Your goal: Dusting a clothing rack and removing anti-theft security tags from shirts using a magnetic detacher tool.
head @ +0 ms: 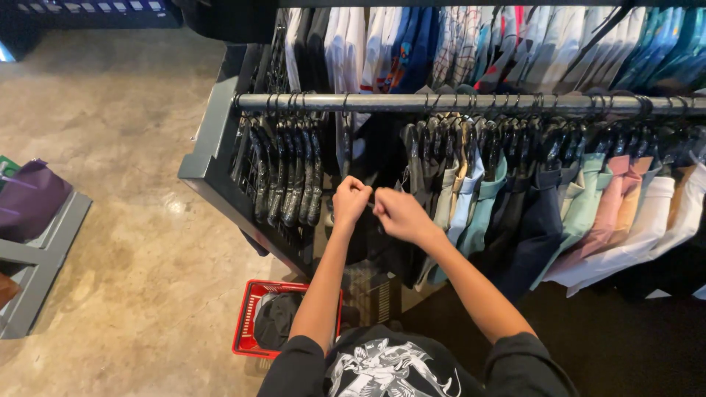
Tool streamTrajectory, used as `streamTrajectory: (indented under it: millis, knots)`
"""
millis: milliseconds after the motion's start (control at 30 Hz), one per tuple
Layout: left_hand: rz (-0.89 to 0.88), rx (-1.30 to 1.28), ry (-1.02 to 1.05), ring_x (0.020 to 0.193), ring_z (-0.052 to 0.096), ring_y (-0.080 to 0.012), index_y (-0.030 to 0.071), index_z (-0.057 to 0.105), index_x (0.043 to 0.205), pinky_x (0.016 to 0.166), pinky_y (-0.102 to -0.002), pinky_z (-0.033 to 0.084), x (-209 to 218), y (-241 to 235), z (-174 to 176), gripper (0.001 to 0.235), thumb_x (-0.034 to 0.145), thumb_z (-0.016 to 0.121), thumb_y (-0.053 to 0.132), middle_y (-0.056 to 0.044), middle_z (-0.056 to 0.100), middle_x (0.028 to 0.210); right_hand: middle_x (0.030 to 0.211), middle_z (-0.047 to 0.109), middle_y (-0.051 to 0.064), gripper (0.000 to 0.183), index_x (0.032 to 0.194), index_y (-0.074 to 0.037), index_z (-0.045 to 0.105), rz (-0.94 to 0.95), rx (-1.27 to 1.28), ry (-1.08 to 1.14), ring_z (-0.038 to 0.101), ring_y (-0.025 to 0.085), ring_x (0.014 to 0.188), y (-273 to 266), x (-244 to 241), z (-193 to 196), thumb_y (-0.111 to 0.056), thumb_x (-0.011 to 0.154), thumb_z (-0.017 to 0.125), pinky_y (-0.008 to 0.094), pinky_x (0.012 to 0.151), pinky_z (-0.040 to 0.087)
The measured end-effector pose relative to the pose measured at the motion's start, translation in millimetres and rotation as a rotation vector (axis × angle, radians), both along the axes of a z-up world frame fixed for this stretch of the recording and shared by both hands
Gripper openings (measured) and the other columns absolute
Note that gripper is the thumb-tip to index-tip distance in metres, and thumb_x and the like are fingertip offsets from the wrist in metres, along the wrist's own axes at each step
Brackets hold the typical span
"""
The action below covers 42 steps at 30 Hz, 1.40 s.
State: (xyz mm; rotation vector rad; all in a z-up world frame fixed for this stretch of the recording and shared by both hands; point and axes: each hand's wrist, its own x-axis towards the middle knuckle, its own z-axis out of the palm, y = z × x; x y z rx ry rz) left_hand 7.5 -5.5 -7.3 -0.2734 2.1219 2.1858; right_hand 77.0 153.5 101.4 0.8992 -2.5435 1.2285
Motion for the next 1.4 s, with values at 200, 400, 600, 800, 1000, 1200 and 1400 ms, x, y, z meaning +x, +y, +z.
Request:
streamTrajectory:
  millis: [200,400,600,800,1000,1200,1400]
  knots:
    - [-0.328,-0.093,0.004,0.061,0.059,-0.0086,0.004,0.067,0.098,0.054,-0.026,0.051,-2,36,20,0.027,0.088,0.075,0.028,-0.002,0.069,0.075,0.082,0.060,0.014,0.011,0.085,-0.005,0.053,0.183,0.176,-0.035,0.062,0.037,0.074,1,31,-28,-0.003,0.079,0.062,0.045,0.065,0.049]
    - [-0.525,-0.150,-0.017,0.062,0.059,-0.0117,0.004,0.062,0.108,0.052,-0.030,0.051,-7,69,7,0.042,0.086,0.078,0.036,-0.004,0.064,0.077,0.078,0.058,0.013,0.014,0.077,-0.003,0.048,0.200,0.008,-0.166,0.065,0.034,0.076,20,55,-38,-0.002,0.080,0.063,0.042,0.067,0.052]
    - [-0.511,-0.326,0.174,0.070,0.065,-0.0127,0.003,0.071,0.101,0.060,-0.028,0.051,-21,69,-21,0.036,0.086,0.074,0.036,-0.003,0.069,0.079,0.073,0.059,0.012,0.020,0.074,-0.002,0.050,0.156,0.083,-0.290,0.062,0.032,0.071,35,56,-93,0.002,0.078,0.069,0.041,0.066,0.050]
    - [-0.566,0.104,-0.074,0.055,0.062,-0.0157,0.005,0.073,0.096,0.053,-0.030,0.050,15,19,76,0.034,0.093,0.062,0.037,-0.005,0.065,0.067,0.073,0.054,0.006,0.020,0.080,-0.001,0.052,0.055,-0.219,-0.454,0.055,0.017,0.071,29,9,-198,-0.003,0.086,0.070,0.034,0.068,0.050]
    - [-0.496,0.230,-0.074,0.050,0.057,-0.0120,0.003,0.073,0.094,0.045,-0.029,0.047,25,-20,-5,0.032,0.099,0.057,0.030,-0.003,0.062,0.064,0.078,0.066,0.004,0.018,0.083,-0.005,0.060,-0.080,-0.363,-0.593,0.062,0.012,0.074,-7,-33,-273,-0.016,0.092,0.072,0.029,0.072,0.053]
    - [-0.476,-0.662,-0.176,0.081,0.069,-0.0330,0.013,0.064,0.122,0.069,-0.045,0.056,96,-70,-65,0.038,0.087,0.065,0.028,-0.017,0.072,0.091,0.075,0.069,0.003,0.011,0.077,-0.007,0.063,-0.023,-0.390,-0.915,0.063,0.013,0.070,-71,-34,-354,-0.008,0.083,0.072,0.031,0.065,0.053]
    - [-0.451,-0.900,-0.412,0.119,0.063,-0.0443,0.018,0.049,0.142,0.098,-0.052,0.053,148,-112,-134,0.073,0.075,0.076,0.032,-0.024,0.063,0.129,0.069,0.059,-0.002,0.016,0.074,-0.009,0.061,0.098,-0.299,-1.056,0.051,0.008,0.063,-118,6,-415,-0.006,0.085,0.071,0.028,0.056,0.042]
